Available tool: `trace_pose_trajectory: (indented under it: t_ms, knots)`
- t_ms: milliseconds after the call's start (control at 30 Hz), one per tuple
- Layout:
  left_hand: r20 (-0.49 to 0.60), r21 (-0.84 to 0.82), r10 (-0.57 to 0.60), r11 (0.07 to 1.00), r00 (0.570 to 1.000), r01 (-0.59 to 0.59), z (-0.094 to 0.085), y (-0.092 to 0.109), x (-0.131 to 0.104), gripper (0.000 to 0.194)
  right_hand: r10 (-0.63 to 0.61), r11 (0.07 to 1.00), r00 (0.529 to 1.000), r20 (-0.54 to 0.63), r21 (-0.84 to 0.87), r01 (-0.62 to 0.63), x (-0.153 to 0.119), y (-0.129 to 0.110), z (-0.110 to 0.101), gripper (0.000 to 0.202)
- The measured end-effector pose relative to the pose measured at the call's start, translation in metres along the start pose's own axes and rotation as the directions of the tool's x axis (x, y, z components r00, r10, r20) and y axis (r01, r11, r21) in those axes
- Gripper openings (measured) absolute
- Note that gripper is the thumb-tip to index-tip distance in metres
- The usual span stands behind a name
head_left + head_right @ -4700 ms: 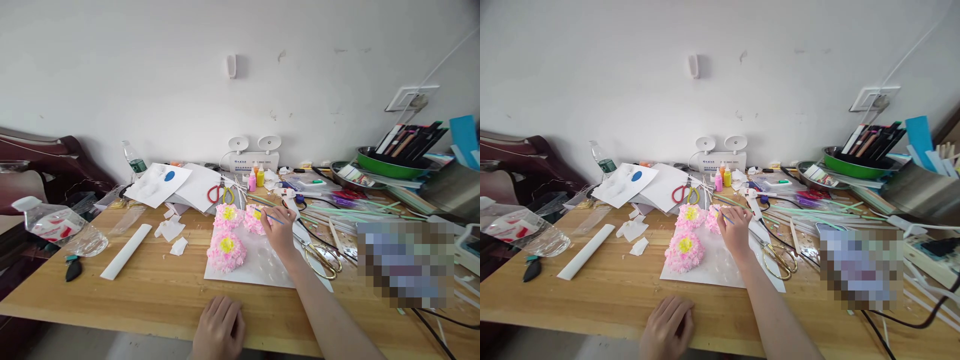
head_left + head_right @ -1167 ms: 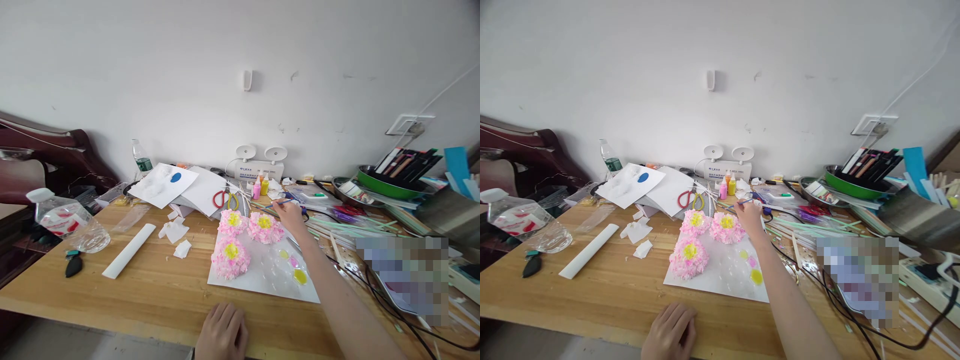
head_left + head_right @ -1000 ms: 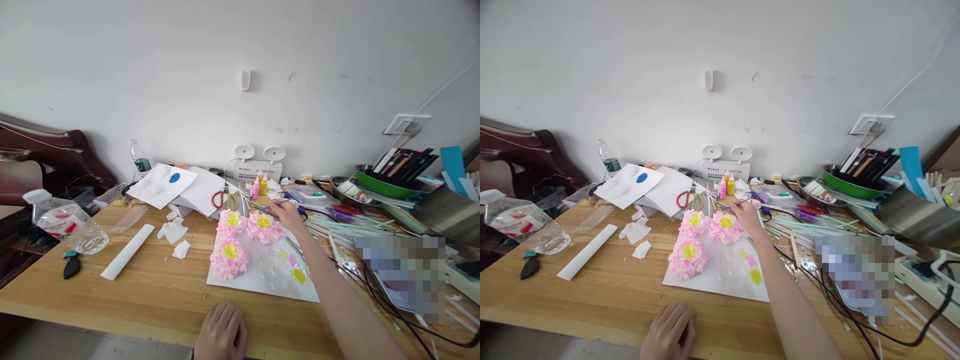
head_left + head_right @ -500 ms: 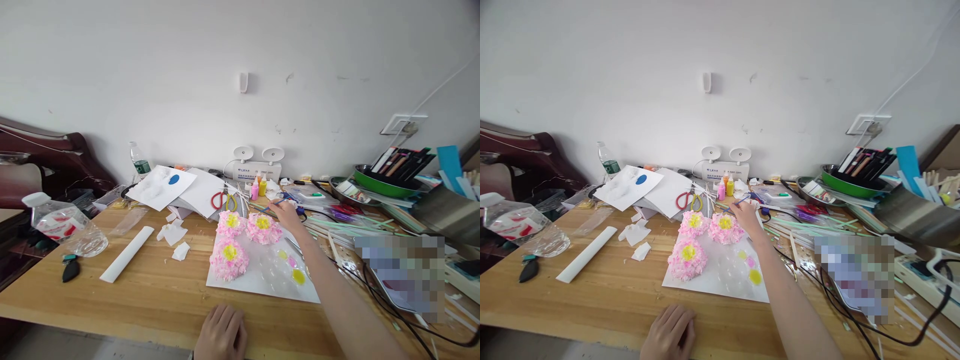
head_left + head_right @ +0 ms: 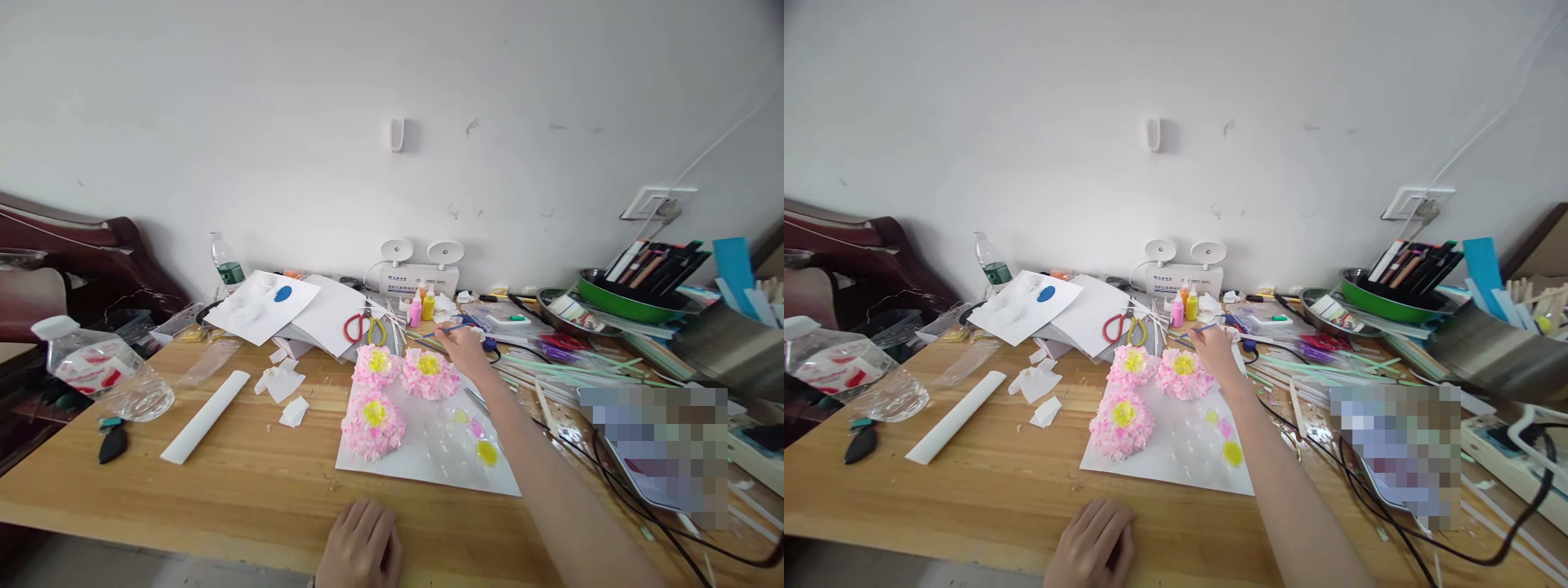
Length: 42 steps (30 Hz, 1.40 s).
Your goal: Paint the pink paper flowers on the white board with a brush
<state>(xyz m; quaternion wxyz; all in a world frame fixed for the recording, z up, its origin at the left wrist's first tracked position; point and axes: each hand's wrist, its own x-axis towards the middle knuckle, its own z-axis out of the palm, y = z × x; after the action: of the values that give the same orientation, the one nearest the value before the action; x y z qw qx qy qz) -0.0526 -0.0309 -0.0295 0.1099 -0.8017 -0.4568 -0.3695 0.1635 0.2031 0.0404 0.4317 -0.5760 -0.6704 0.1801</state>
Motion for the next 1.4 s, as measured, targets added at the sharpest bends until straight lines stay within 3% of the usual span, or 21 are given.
trace_pose_trajectory:
  t_ms: [633, 833, 933, 1033, 1233, 1400]
  knots:
    - [0.015, 0.003, 0.006, 1.000, 1.000, -0.006, 0.001, -0.001, 0.000, 0.018, 0.008, 0.999, 1.000, 0.026, 0.041, -0.009, -0.002, 0.006, 0.004, 0.024]
    - [0.021, 0.003, 0.010, 1.000, 1.000, -0.010, 0.001, -0.001, -0.002, 0.018, 0.041, 0.996, 0.997, -0.059, 0.087, -0.035, -0.002, 0.009, -0.007, 0.032]
    - [0.063, 0.008, -0.006, 1.000, 0.998, 0.006, 0.001, -0.001, -0.004, 0.018, 0.001, 0.995, 1.000, -0.024, 0.100, 0.001, -0.005, 0.006, -0.011, 0.030]
    - [0.052, 0.002, -0.008, 1.000, 0.999, 0.008, 0.000, -0.001, -0.004, 0.018, -0.013, 0.991, 1.000, 0.024, 0.135, 0.009, -0.014, 0.002, -0.011, 0.029]
    - [0.028, -0.016, -0.002, 1.000, 1.000, 0.003, 0.000, 0.000, -0.002, 0.017, 0.061, 0.988, 0.988, -0.145, 0.148, -0.039, -0.049, 0.003, -0.027, 0.037]
    - [0.044, -0.030, -0.013, 0.999, 0.999, 0.014, -0.002, 0.001, 0.001, 0.018, 0.099, 0.994, 0.973, -0.207, -0.019, -0.105, -0.079, 0.010, -0.042, 0.038]
